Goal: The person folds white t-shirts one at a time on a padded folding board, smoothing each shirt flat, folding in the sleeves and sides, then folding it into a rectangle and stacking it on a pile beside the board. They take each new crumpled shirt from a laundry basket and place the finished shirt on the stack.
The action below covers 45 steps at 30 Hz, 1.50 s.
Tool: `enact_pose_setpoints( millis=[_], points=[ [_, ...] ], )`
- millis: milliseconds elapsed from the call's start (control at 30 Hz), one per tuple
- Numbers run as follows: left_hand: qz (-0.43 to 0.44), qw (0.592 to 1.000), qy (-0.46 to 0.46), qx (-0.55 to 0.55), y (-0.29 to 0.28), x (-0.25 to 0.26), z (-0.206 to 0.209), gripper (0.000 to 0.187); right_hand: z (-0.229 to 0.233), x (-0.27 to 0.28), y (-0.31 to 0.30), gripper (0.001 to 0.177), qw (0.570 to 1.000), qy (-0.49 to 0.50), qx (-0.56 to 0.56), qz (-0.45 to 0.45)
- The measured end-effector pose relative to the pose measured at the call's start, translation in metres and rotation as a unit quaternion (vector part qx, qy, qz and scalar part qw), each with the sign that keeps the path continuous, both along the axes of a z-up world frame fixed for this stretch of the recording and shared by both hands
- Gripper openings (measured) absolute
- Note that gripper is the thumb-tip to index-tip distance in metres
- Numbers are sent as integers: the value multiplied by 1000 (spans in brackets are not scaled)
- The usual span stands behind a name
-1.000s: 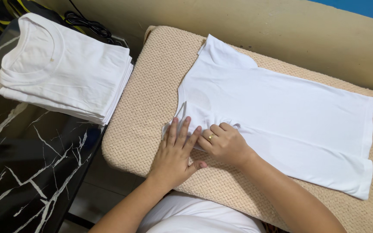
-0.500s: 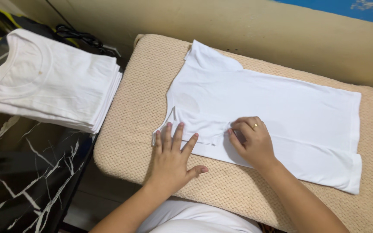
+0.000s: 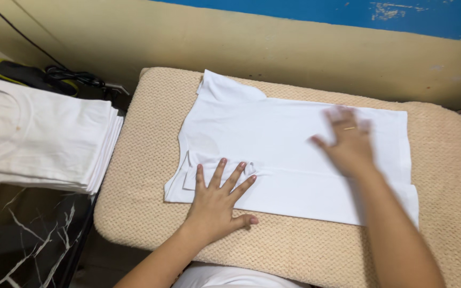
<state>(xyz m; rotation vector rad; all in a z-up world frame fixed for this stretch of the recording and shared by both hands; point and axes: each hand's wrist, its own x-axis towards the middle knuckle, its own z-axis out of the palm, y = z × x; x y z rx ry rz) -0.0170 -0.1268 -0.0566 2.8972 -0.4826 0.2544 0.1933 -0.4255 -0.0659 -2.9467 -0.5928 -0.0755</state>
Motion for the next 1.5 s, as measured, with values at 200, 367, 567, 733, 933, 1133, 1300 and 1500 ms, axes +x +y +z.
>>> enact_pose_setpoints(
  millis=[200,367,567,733,933,1133,1300,1500],
  points=[
    [88,958,249,-114,14,27,55,91,-11,50,-117,62,981,-13,56,-183],
    [279,891,194,-300,67,133,53,54,-23,50,-130,53,973,-57,93,-201],
    [256,886,71,-381,117,230,-6,46,-22,66,-150,48,923,21,260,-283],
    [265,824,141,-481,125,257,-21,36,-41,87,-170,37,895,-2,386,-225],
    [132,771,96,-616,129,233,15,23,-41,53,-182,21,775,4,622,-115],
    [154,863,92,-473,128,141,56,22,-25,-7,-204,22,822,19,564,-82],
    [177,854,153,-465,113,67,67,23,-26,-37,-214,14,868,1,489,-85],
    [168,905,196,-339,103,25,66,18,-18,-59,-208,13,888,4,448,-105]
  ],
)
